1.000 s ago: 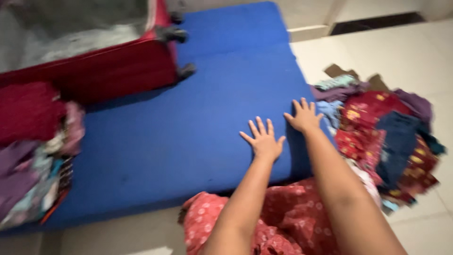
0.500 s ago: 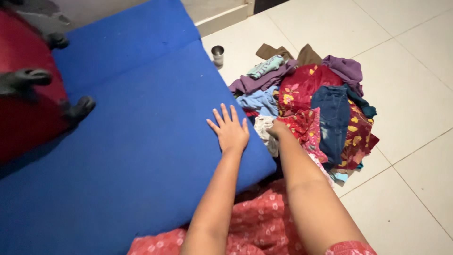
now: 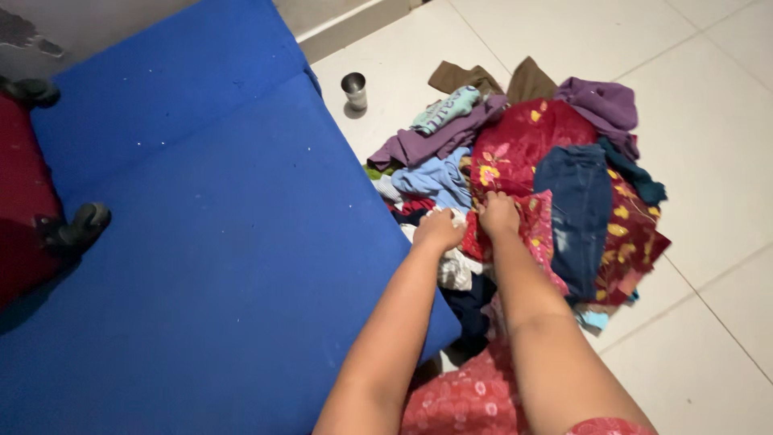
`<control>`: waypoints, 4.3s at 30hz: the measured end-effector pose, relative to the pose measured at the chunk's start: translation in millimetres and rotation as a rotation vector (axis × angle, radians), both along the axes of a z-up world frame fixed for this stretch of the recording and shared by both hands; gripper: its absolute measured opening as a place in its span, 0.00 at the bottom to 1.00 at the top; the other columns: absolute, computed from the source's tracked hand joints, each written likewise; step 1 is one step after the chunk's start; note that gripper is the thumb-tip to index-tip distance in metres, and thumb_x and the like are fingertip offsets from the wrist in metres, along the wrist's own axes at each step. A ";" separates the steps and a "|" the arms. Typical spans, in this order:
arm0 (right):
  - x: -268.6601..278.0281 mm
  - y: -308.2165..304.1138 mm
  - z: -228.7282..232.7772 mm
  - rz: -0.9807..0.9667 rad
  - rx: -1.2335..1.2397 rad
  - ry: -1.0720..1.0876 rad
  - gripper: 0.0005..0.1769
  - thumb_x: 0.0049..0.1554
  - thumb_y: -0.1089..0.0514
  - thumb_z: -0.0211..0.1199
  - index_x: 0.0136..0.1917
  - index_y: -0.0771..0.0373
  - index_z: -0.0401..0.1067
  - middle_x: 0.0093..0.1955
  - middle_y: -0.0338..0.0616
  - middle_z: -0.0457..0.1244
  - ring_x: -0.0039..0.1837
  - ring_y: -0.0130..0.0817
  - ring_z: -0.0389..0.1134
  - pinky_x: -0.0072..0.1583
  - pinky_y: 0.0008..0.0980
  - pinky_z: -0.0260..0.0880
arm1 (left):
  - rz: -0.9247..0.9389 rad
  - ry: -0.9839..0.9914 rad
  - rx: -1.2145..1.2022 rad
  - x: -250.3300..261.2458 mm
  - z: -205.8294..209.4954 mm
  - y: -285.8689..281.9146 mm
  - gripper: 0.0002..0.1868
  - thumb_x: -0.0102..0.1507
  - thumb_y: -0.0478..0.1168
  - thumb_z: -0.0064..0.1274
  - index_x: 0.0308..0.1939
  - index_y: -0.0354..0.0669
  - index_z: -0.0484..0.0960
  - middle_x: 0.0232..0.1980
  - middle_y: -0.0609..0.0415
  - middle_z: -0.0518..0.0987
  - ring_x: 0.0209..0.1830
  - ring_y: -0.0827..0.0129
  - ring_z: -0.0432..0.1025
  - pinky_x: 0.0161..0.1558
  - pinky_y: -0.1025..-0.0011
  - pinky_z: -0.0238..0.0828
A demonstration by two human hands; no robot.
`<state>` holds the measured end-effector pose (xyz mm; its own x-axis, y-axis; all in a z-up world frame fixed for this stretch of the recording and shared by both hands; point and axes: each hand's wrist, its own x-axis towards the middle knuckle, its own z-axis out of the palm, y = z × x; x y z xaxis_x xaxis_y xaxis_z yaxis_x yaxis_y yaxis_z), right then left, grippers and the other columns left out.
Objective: The person folds several garments on a blue mat, including a red patterned cloth, a purple top, a floral dress, jeans, and a light blue shirt. Folded items are stacked on the left side of the mat, and one item is placed into an open red suitcase.
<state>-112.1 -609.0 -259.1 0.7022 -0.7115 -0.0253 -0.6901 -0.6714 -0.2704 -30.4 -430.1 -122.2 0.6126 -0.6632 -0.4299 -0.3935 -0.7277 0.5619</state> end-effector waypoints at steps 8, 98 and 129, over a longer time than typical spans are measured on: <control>46.1 5.2 5.0 -0.330 -0.216 0.067 0.36 0.45 0.46 0.74 0.64 0.58 0.67 0.60 0.51 0.61 0.62 0.50 0.63 0.56 0.55 0.67 | 0.149 0.066 -0.088 4.2 -1.7 0.5 0.29 0.60 0.59 0.56 0.59 0.49 0.79 0.59 0.47 0.80 0.62 0.49 0.73 0.59 0.53 0.70; 84.6 438.3 301.4 1.012 0.175 0.127 0.74 0.34 0.56 0.84 0.82 0.53 0.40 0.81 0.64 0.41 0.74 0.61 0.53 0.68 0.50 0.61 | 1.094 -0.550 -0.515 43.8 91.1 532.8 0.23 0.57 0.37 0.59 0.57 0.40 0.79 0.56 0.38 0.82 0.59 0.45 0.75 0.57 0.55 0.72; 136.7 324.2 193.7 0.947 -0.017 0.060 0.30 0.57 0.43 0.64 0.69 0.56 0.69 0.68 0.56 0.63 0.69 0.52 0.64 0.67 0.43 0.65 | 0.786 -0.544 0.004 24.2 172.4 543.9 0.24 0.64 0.49 0.56 0.64 0.53 0.75 0.59 0.51 0.79 0.61 0.49 0.71 0.57 0.49 0.70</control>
<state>24.7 -284.8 -65.4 0.9856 0.1521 -0.0746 0.1306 -0.9627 -0.2368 -6.2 113.8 50.2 0.9988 0.0237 0.0432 0.0021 -0.8966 0.4429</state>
